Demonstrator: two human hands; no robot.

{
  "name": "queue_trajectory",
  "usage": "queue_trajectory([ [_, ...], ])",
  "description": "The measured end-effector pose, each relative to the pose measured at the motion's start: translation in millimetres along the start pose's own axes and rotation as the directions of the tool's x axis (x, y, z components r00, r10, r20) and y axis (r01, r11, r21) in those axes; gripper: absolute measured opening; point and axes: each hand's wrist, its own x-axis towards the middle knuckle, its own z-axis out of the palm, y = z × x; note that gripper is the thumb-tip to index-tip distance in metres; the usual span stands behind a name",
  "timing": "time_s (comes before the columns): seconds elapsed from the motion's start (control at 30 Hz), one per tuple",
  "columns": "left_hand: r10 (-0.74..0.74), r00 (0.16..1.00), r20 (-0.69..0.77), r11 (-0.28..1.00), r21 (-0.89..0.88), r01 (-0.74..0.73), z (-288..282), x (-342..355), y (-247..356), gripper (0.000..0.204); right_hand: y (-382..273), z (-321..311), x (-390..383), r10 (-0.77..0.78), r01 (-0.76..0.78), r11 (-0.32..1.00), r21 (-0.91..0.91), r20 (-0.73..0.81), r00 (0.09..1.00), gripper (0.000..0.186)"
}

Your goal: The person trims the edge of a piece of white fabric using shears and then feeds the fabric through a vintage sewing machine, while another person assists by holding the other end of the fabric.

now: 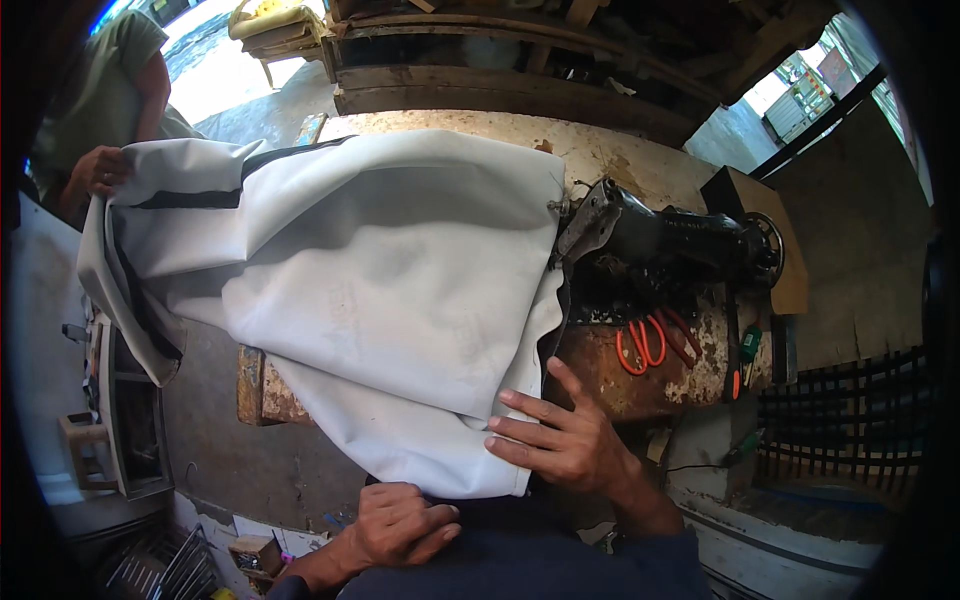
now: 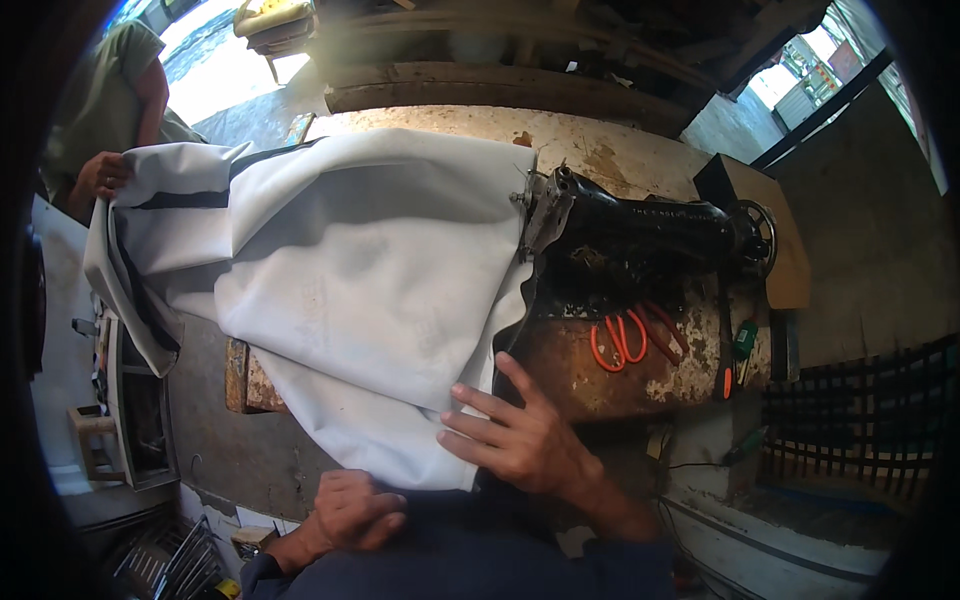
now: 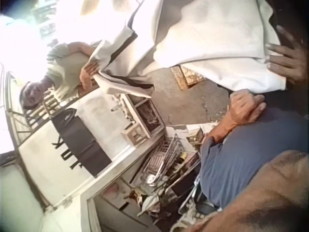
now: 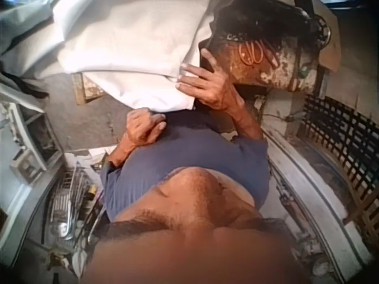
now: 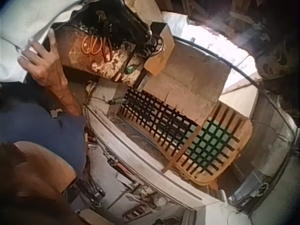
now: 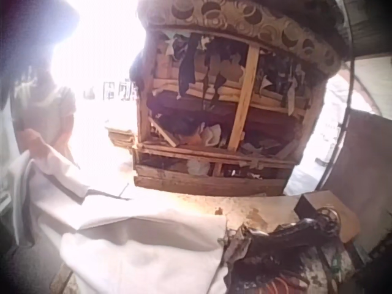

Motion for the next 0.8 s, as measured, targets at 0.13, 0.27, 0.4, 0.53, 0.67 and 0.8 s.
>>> queue_trajectory([
  [0.13,0.060,0.959,-0.279,0.875,0.477,0.084,59,-2,-12,0.092,-26,-12,12,0.030,0.004,0.989,0.150,-0.225,0.974,0.031],
  [0.27,0.066,0.876,-0.479,0.850,0.486,0.202,91,8,-40,0.078,-37,18,-35,0.127,-0.075,0.975,0.210,-0.243,0.962,0.039],
  [0.4,0.152,0.986,-0.065,0.851,0.516,-0.097,15,39,-22,0.044,-50,48,-47,0.261,-0.141,0.913,0.384,-0.282,0.923,0.047],
  [0.53,0.106,0.809,0.578,0.751,0.486,-0.446,-25,108,18,0.019,-50,74,-58,0.430,-0.201,0.763,0.614,-0.250,0.868,0.051],
  [0.67,0.043,0.613,0.789,0.764,0.369,-0.529,-4,112,-2,0.013,-60,98,-69,0.334,-0.242,0.892,0.382,-0.193,0.923,0.042],
  [0.8,0.061,0.593,0.803,0.862,0.257,-0.437,-5,131,-15,0.030,-61,94,-66,0.376,-0.276,0.864,0.421,-0.174,0.910,0.037],
])
